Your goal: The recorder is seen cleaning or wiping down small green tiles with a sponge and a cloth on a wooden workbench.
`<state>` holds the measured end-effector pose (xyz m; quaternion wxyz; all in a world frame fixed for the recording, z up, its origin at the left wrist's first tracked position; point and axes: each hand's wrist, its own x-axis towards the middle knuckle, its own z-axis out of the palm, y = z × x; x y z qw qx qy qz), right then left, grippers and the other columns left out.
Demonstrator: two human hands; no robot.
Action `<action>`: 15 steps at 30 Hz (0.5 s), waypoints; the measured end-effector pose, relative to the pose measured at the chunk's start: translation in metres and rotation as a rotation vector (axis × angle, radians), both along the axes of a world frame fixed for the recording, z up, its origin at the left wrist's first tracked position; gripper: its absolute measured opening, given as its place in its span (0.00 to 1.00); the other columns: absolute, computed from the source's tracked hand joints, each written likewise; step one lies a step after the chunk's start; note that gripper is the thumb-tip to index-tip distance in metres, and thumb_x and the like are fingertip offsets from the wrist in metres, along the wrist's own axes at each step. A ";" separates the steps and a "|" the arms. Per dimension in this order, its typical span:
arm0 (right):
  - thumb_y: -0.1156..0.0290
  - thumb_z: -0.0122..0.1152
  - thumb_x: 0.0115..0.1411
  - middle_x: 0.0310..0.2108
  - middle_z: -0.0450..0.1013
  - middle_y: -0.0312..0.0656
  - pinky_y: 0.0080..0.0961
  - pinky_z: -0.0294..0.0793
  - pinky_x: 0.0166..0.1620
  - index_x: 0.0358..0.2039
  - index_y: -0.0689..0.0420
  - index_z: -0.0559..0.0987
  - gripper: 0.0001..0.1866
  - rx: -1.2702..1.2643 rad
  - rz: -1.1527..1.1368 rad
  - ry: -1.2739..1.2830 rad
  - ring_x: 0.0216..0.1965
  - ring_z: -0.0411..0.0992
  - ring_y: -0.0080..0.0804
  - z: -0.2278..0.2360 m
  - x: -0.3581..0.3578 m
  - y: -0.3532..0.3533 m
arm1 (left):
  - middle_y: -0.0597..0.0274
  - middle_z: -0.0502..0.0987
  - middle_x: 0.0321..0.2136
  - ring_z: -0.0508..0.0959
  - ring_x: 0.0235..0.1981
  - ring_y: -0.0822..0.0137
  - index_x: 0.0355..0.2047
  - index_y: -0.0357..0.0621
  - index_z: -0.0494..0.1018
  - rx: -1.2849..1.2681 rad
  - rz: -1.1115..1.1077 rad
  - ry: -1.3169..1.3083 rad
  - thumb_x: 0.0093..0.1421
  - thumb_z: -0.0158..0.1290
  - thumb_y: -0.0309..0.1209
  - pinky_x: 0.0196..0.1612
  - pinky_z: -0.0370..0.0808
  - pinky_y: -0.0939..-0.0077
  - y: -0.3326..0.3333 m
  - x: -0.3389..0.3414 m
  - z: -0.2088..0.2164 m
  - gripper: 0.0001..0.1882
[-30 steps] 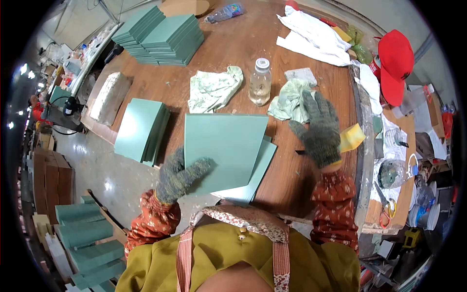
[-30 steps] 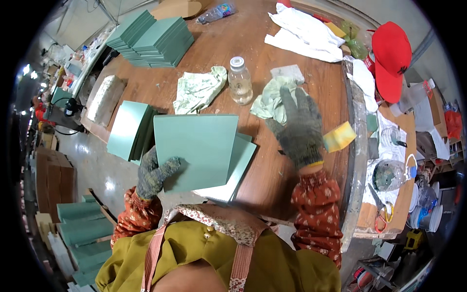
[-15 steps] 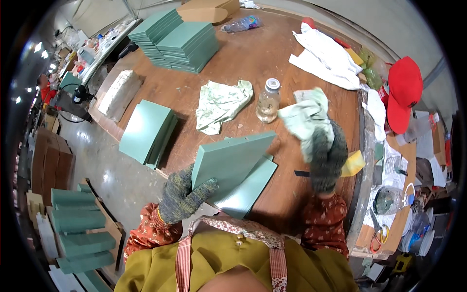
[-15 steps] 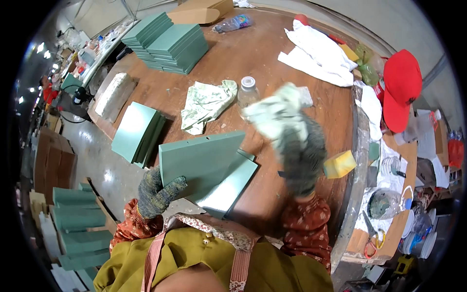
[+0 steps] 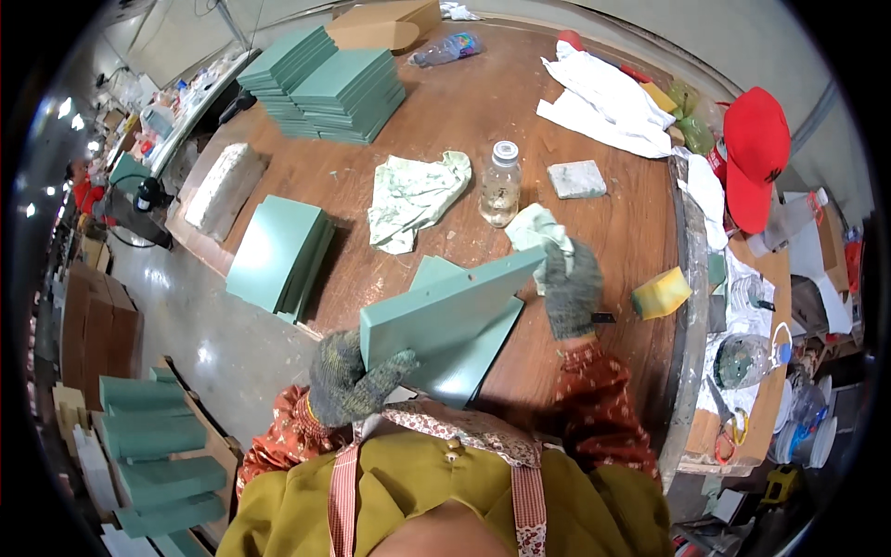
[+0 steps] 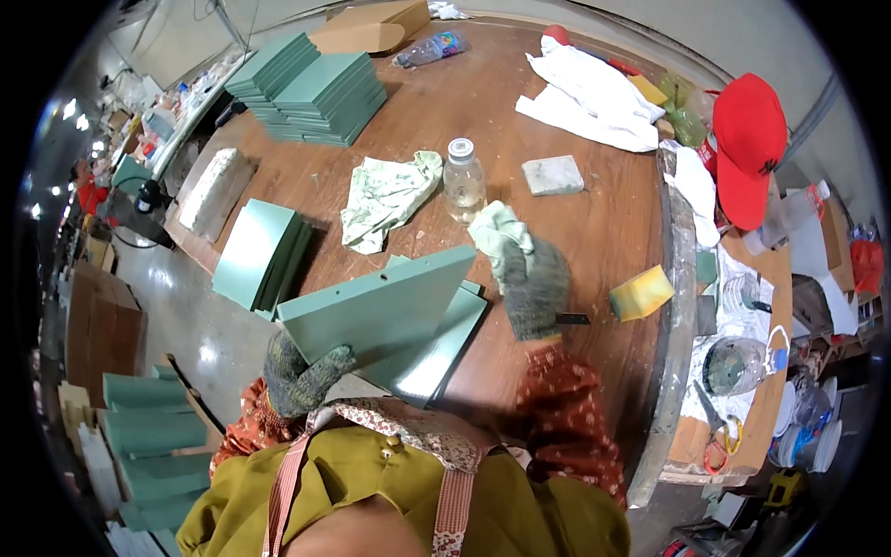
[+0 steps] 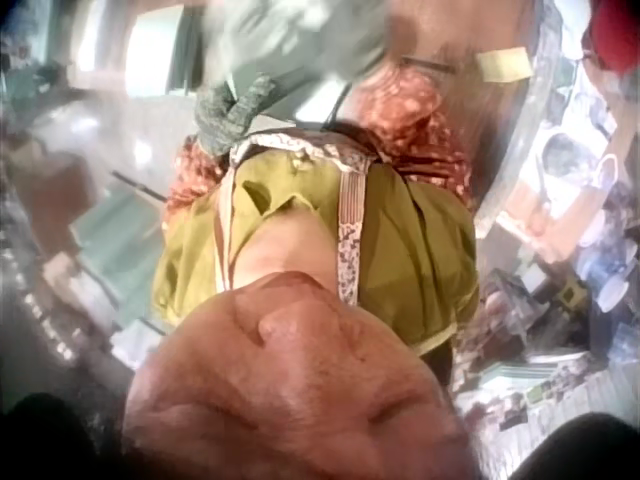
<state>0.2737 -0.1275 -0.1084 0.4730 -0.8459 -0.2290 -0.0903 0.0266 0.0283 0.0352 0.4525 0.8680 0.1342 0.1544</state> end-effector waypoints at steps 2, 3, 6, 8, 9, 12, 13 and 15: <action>0.57 0.56 0.61 0.30 0.73 0.48 0.36 0.71 0.38 0.39 0.63 0.76 0.19 0.055 -0.081 0.097 0.31 0.72 0.45 0.009 -0.007 -0.012 | 0.54 0.79 0.23 0.81 0.25 0.60 0.39 0.38 0.76 0.008 0.026 -0.104 0.56 0.59 0.33 0.29 0.75 0.70 0.003 0.006 -0.009 0.14; 0.58 0.55 0.62 0.31 0.74 0.49 0.35 0.71 0.38 0.39 0.64 0.75 0.19 0.060 -0.123 0.140 0.31 0.72 0.44 0.019 -0.010 -0.019 | 0.54 0.79 0.23 0.81 0.25 0.60 0.39 0.38 0.76 0.005 0.031 -0.105 0.56 0.59 0.33 0.29 0.75 0.70 0.005 0.005 -0.011 0.14; 0.61 0.54 0.63 0.31 0.73 0.49 0.34 0.72 0.39 0.39 0.65 0.75 0.16 0.258 -0.157 0.137 0.31 0.72 0.43 0.034 -0.021 -0.034 | 0.52 0.79 0.23 0.81 0.25 0.56 0.41 0.38 0.75 0.125 -0.070 -0.031 0.56 0.59 0.34 0.29 0.75 0.68 0.016 0.006 -0.009 0.15; 0.62 0.53 0.64 0.32 0.73 0.48 0.35 0.73 0.38 0.41 0.63 0.74 0.16 0.336 -0.116 0.168 0.31 0.72 0.42 0.045 -0.024 -0.043 | 0.52 0.79 0.23 0.81 0.25 0.56 0.42 0.38 0.75 0.179 -0.083 -0.038 0.56 0.59 0.34 0.29 0.75 0.68 0.018 0.008 -0.013 0.16; 0.64 0.53 0.64 0.33 0.73 0.47 0.35 0.73 0.38 0.44 0.62 0.73 0.15 0.413 -0.069 0.200 0.32 0.73 0.41 0.047 -0.026 -0.047 | 0.52 0.79 0.23 0.81 0.25 0.56 0.43 0.38 0.74 0.233 -0.090 -0.044 0.56 0.59 0.34 0.29 0.76 0.67 0.018 0.009 -0.015 0.17; 0.66 0.58 0.60 0.37 0.72 0.48 0.36 0.74 0.40 0.43 0.63 0.73 0.15 0.257 0.020 -0.410 0.37 0.73 0.41 0.091 -0.046 -0.047 | 0.48 0.79 0.33 0.81 0.30 0.55 0.43 0.36 0.73 0.253 -0.152 -0.040 0.55 0.60 0.35 0.32 0.77 0.67 0.015 0.014 -0.012 0.19; 0.65 0.61 0.58 0.37 0.72 0.49 0.36 0.74 0.42 0.43 0.63 0.74 0.17 0.550 0.234 -0.082 0.39 0.73 0.43 0.112 -0.060 -0.042 | 0.47 0.79 0.37 0.81 0.32 0.55 0.43 0.36 0.73 0.273 -0.203 -0.053 0.54 0.60 0.35 0.33 0.77 0.66 0.015 0.015 -0.011 0.20; 0.66 0.62 0.56 0.37 0.73 0.49 0.38 0.73 0.42 0.45 0.62 0.73 0.18 0.448 0.342 -0.241 0.39 0.73 0.44 0.131 -0.069 -0.025 | 0.55 0.79 0.31 0.80 0.29 0.57 0.40 0.38 0.76 0.541 -0.213 -0.336 0.51 0.62 0.28 0.30 0.76 0.68 0.021 0.014 -0.023 0.16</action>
